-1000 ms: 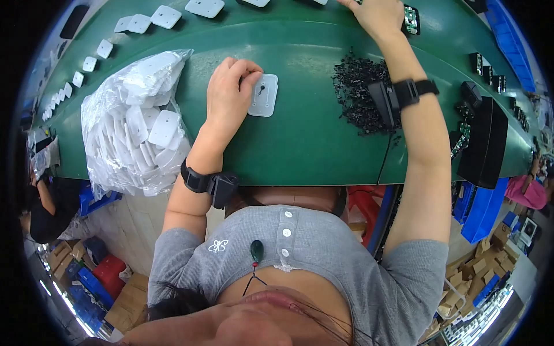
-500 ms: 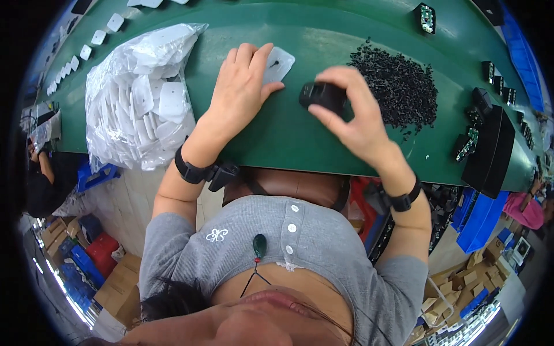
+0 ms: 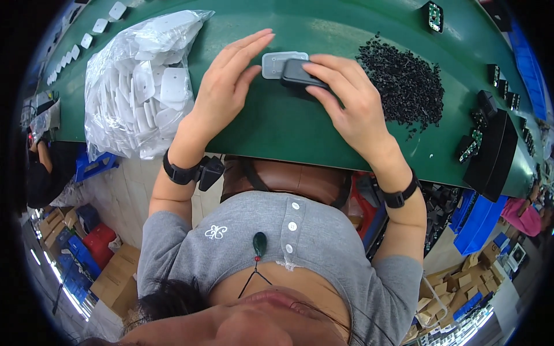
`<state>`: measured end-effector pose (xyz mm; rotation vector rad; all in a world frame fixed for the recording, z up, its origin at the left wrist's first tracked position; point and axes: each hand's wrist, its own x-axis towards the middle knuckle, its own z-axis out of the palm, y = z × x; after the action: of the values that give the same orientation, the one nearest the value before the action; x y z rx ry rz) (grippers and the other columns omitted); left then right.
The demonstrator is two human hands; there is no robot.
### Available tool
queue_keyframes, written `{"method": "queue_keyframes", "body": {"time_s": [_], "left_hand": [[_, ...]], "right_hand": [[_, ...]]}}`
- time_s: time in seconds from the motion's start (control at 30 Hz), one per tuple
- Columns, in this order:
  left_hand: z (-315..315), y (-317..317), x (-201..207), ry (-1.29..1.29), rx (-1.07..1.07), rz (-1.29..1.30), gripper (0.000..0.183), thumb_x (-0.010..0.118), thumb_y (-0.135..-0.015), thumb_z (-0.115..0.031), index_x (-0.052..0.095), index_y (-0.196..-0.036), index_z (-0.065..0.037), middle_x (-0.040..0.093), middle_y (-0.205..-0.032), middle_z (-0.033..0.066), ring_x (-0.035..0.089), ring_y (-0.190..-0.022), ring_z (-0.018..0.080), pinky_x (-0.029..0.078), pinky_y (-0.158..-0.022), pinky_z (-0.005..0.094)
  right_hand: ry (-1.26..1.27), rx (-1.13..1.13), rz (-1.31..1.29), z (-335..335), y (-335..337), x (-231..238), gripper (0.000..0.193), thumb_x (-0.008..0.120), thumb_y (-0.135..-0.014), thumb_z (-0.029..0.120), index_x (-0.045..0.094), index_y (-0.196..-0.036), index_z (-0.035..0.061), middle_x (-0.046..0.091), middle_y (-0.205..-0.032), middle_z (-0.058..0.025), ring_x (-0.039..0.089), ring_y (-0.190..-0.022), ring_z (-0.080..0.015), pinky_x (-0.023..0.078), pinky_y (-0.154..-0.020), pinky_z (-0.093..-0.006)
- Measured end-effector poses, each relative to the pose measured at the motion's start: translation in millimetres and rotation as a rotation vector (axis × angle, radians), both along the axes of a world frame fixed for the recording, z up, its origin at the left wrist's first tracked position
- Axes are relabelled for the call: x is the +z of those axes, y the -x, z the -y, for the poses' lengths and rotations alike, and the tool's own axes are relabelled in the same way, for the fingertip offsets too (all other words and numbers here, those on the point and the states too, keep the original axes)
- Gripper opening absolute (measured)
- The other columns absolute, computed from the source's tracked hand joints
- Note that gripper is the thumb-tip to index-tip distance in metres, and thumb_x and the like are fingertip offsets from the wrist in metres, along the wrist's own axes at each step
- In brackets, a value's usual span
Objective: The person picks up a white plastic part and a black screw, inserts the screw into the part, and then presses the assembly into a black plastic housing. This process is repeated for several units, handling the components one at a time.
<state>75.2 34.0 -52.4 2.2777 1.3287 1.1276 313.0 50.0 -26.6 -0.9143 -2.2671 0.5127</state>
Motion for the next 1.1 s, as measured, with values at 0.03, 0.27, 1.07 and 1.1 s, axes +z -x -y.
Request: {"method": "queue_keyframes", "body": {"time_s": [0.03,0.27,1.07,1.1], "left_hand": [[2.8,4.0,1.7,0.019,0.001,0.002,0.052,0.059,-0.079,0.007,0.055,-0.129,-0.005,0.059,-0.129,0.0109,0.057,-0.114,0.0294,0.045,-0.095,0.0397],[12.0,12.2,-16.2,0.058,-0.027,-0.105,0.050,0.050,-0.081,0.008,0.059,-0.128,-0.006,0.058,-0.135,0.0079,0.055,-0.123,0.0265,0.043,-0.102,0.0401],[-1.4,-6.5,-9.2,0.267,0.165,0.176,0.033,0.071,-0.083,-0.021,0.064,-0.106,0.001,0.066,-0.095,0.0138,0.062,-0.088,0.0287,0.051,-0.076,0.0365],[-0.6,-6.1,-5.4,0.577,0.143,0.387,0.033,0.072,-0.084,-0.024,0.064,-0.105,0.000,0.066,-0.093,0.0149,0.062,-0.087,0.0302,0.051,-0.076,0.0379]], "right_hand": [[-0.008,0.031,-0.007,-6.0,8.5,0.6,0.036,0.073,-0.078,0.001,0.066,-0.114,0.0035,0.065,-0.117,-0.0122,0.062,-0.105,-0.0282,0.051,-0.089,-0.0351],[-0.004,0.125,0.046,-25.6,30.2,-16.2,0.035,0.073,-0.078,0.001,0.067,-0.113,0.0041,0.065,-0.117,-0.0115,0.062,-0.106,-0.0285,0.051,-0.090,-0.0361],[0.972,0.093,-0.543,-33.7,31.4,-9.2,0.056,0.065,-0.092,0.010,0.040,-0.141,-0.0003,0.050,-0.137,-0.0144,0.049,-0.125,-0.0200,0.036,-0.108,-0.0329],[0.973,0.064,-0.585,-32.3,34.4,-14.3,0.055,0.067,-0.091,0.009,0.042,-0.139,0.0002,0.052,-0.133,-0.0137,0.051,-0.122,-0.0194,0.038,-0.106,-0.0319]]}}
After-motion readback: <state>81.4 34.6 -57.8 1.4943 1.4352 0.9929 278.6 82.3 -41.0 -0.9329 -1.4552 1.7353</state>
